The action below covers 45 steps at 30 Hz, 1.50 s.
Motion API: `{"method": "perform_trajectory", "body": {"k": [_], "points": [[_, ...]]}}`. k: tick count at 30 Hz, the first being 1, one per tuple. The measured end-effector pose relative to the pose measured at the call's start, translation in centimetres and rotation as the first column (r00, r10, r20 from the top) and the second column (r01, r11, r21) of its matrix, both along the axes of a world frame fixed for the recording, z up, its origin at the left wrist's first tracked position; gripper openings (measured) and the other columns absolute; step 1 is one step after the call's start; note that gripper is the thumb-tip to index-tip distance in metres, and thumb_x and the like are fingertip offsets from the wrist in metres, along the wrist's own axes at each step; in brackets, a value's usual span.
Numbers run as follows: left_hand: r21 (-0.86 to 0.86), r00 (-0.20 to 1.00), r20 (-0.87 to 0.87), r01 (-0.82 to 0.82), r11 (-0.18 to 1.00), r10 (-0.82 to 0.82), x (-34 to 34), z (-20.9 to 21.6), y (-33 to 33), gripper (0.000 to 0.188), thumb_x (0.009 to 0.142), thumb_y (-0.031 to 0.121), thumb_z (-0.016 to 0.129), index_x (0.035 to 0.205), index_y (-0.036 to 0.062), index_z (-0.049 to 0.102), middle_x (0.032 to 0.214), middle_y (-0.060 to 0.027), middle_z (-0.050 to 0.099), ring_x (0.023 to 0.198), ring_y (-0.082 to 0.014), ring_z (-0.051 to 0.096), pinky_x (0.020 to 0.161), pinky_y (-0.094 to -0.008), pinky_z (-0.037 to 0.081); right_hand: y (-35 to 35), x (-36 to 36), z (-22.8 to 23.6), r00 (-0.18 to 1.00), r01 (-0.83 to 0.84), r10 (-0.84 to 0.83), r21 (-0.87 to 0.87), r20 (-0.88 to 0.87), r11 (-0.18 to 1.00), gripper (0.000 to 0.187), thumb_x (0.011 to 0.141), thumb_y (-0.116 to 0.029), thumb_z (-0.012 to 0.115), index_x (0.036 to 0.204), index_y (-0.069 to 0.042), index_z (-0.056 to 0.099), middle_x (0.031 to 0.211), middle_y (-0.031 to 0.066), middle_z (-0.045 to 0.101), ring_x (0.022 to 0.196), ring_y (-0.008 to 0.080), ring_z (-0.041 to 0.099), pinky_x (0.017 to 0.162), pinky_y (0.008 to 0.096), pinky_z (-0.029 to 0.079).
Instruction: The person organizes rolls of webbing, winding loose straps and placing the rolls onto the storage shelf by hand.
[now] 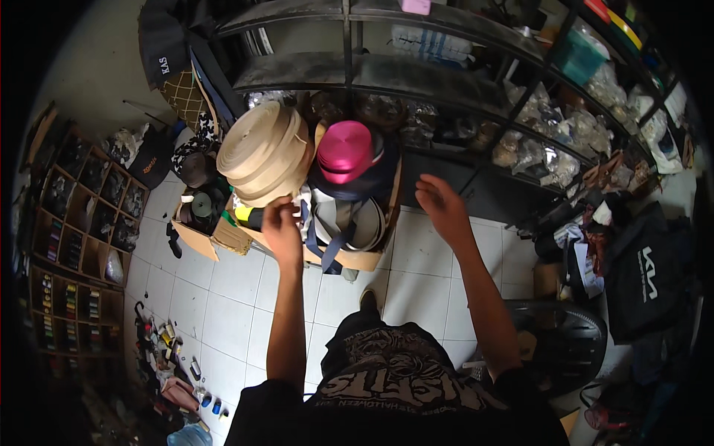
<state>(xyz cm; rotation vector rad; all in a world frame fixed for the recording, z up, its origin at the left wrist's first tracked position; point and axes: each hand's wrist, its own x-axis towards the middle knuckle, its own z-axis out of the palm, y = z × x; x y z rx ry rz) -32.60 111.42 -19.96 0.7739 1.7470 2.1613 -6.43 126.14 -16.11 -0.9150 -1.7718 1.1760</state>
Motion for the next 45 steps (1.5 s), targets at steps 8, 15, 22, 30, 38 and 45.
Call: {"method": "perform_trajectory", "body": {"k": [8,15,22,30,38,45], "points": [[-0.192,0.846,-0.206,-0.529,0.827,0.493,-21.1,-1.6,-0.2,0.026,0.092,0.022,0.052,0.097,-0.0028,0.059,0.082,-0.0022,0.057,0.072,-0.0093,0.051,0.066,-0.0243,0.042,8.1,-18.8,6.0,0.945,-0.327,0.326,0.137,0.033,0.935,0.038,0.089,-0.022,0.067,0.119,-0.001,0.058,0.110,0.0156,0.067,0.100,0.0187,0.064,0.087,0.0288,0.048],[-0.338,0.910,0.355,-0.088,0.937,0.214,-25.5,-0.7,4.2,0.049,0.090,0.048,0.055,0.110,0.0051,0.063,0.094,-0.0048,0.065,0.081,-0.0108,0.058,0.065,-0.0277,0.043,12.0,-31.8,5.6,0.870,-0.338,0.244,0.156,0.429,0.928,0.074,0.081,-0.053,0.063,0.126,0.005,0.053,0.121,0.0253,0.060,0.113,0.0342,0.059,0.096,0.0375,0.046],[-0.350,0.962,0.036,-0.240,0.905,0.269,-24.0,-0.6,4.3,0.041,0.092,0.033,0.054,0.110,-0.0033,0.064,0.087,-0.0072,0.067,0.066,-0.0115,0.055,0.057,-0.0243,0.040,8.0,-35.1,2.5,0.872,-0.318,0.171,0.264,0.459,0.910,0.065,0.082,-0.050,0.061,0.121,0.001,0.053,0.122,0.0239,0.055,0.118,0.0394,0.051,0.098,0.0489,0.042],[-0.060,0.920,-0.090,-0.387,0.920,0.381,-20.7,5.6,5.0,0.041,0.096,0.022,0.053,0.124,-0.0079,0.051,0.115,-0.0164,0.062,0.101,-0.0198,0.058,0.091,-0.0292,0.043,7.0,-34.3,3.0,0.969,-0.243,0.242,0.286,0.040,0.927,0.070,0.085,-0.036,0.064,0.136,0.006,0.039,0.129,0.0278,0.051,0.116,0.0400,0.054,0.099,0.0397,0.043],[0.528,0.957,0.251,-0.008,0.849,-0.147,-16.4,11.4,8.2,0.042,0.091,0.013,0.059,0.127,-0.0062,0.048,0.119,-0.0165,0.060,0.103,-0.0221,0.062,0.091,-0.0338,0.051,8.0,-30.3,8.7,0.650,-0.418,0.317,0.023,-0.691,0.908,0.068,0.089,-0.018,0.066,0.143,0.003,0.030,0.133,0.0173,0.051,0.119,0.0229,0.052,0.100,0.0312,0.041],[0.540,0.865,0.331,0.154,0.828,-0.377,-12.4,12.0,9.8,0.041,0.086,0.013,0.066,0.119,-0.0084,0.054,0.114,-0.0160,0.062,0.103,-0.0234,0.062,0.094,-0.0348,0.049,10.9,-22.8,10.2,0.557,-0.740,0.199,-0.373,-0.806,0.560,0.041,0.086,-0.013,0.066,0.121,0.001,0.052,0.114,0.0087,0.061,0.105,0.0164,0.060,0.090,0.0302,0.048]]}}
